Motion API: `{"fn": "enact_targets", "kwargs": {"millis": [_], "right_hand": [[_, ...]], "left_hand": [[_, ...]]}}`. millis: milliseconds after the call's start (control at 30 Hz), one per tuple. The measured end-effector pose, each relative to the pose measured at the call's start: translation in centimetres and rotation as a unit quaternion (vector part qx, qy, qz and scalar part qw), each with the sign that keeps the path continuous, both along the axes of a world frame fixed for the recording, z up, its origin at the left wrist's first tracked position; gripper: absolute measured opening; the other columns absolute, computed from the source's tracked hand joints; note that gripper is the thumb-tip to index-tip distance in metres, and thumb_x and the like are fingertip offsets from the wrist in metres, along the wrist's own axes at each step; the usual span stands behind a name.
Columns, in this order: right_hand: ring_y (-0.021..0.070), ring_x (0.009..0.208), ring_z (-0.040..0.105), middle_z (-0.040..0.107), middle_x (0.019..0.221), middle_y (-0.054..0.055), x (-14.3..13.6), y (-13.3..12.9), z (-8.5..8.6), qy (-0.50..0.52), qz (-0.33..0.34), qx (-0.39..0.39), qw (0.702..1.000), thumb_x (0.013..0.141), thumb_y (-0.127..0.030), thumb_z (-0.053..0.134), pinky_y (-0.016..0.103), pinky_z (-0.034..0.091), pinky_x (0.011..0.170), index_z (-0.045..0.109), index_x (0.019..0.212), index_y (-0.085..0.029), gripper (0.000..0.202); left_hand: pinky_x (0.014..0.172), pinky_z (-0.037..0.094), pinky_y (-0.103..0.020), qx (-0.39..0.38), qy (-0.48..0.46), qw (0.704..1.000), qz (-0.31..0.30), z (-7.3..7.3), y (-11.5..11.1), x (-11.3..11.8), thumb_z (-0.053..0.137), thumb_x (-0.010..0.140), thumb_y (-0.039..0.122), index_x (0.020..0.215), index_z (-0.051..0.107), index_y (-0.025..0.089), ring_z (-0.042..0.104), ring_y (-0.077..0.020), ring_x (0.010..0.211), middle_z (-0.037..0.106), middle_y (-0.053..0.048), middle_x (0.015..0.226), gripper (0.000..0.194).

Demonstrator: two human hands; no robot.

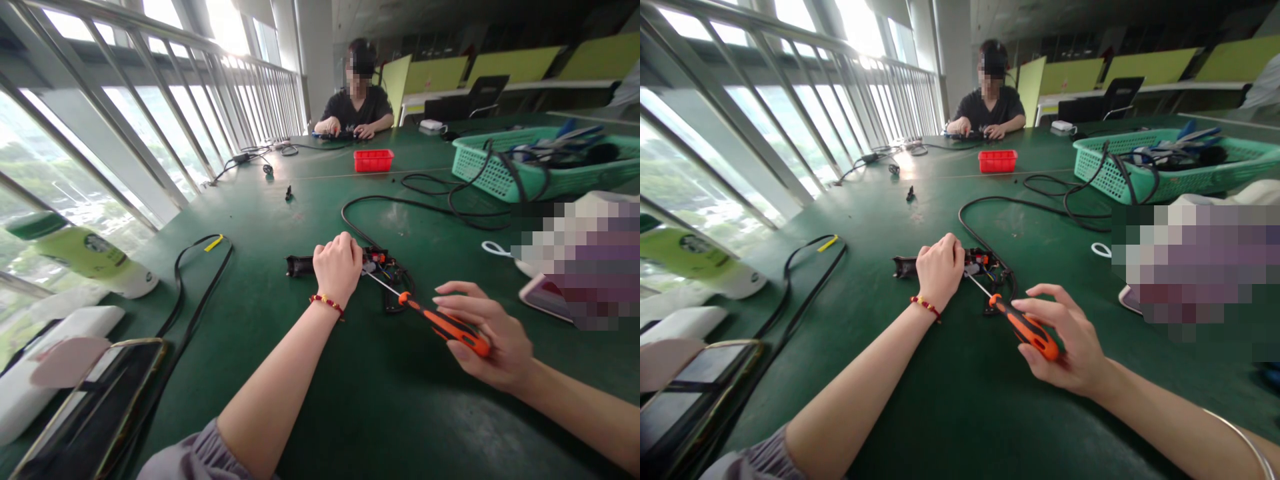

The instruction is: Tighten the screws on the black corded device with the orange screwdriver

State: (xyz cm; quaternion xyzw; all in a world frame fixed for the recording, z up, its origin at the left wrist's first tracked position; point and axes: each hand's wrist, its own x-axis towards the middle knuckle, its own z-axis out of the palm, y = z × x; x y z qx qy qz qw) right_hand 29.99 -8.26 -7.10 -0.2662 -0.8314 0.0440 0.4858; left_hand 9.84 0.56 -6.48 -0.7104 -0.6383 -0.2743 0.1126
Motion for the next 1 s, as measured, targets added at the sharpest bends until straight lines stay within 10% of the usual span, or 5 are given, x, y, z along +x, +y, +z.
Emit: {"fn": "enact_targets", "kwargs": {"millis": [1000], "right_hand": [[0.0204,0.071,0.064,0.065,0.081,0.003,-0.4,0.1,0.6,-0.007,-0.036,0.015,0.999,0.071,-0.016,0.06,0.05,0.047,0.084,0.049,0.113,-0.023,0.044]], "left_hand": [[0.068,0.029,-0.031,-0.008,-0.003,1.0,-0.005,0.1,-0.1,0.0,0.032,0.092,0.024,0.076,0.047,0.02,0.06,-0.0157,0.074,0.065,-0.001,0.078,0.022]]}}
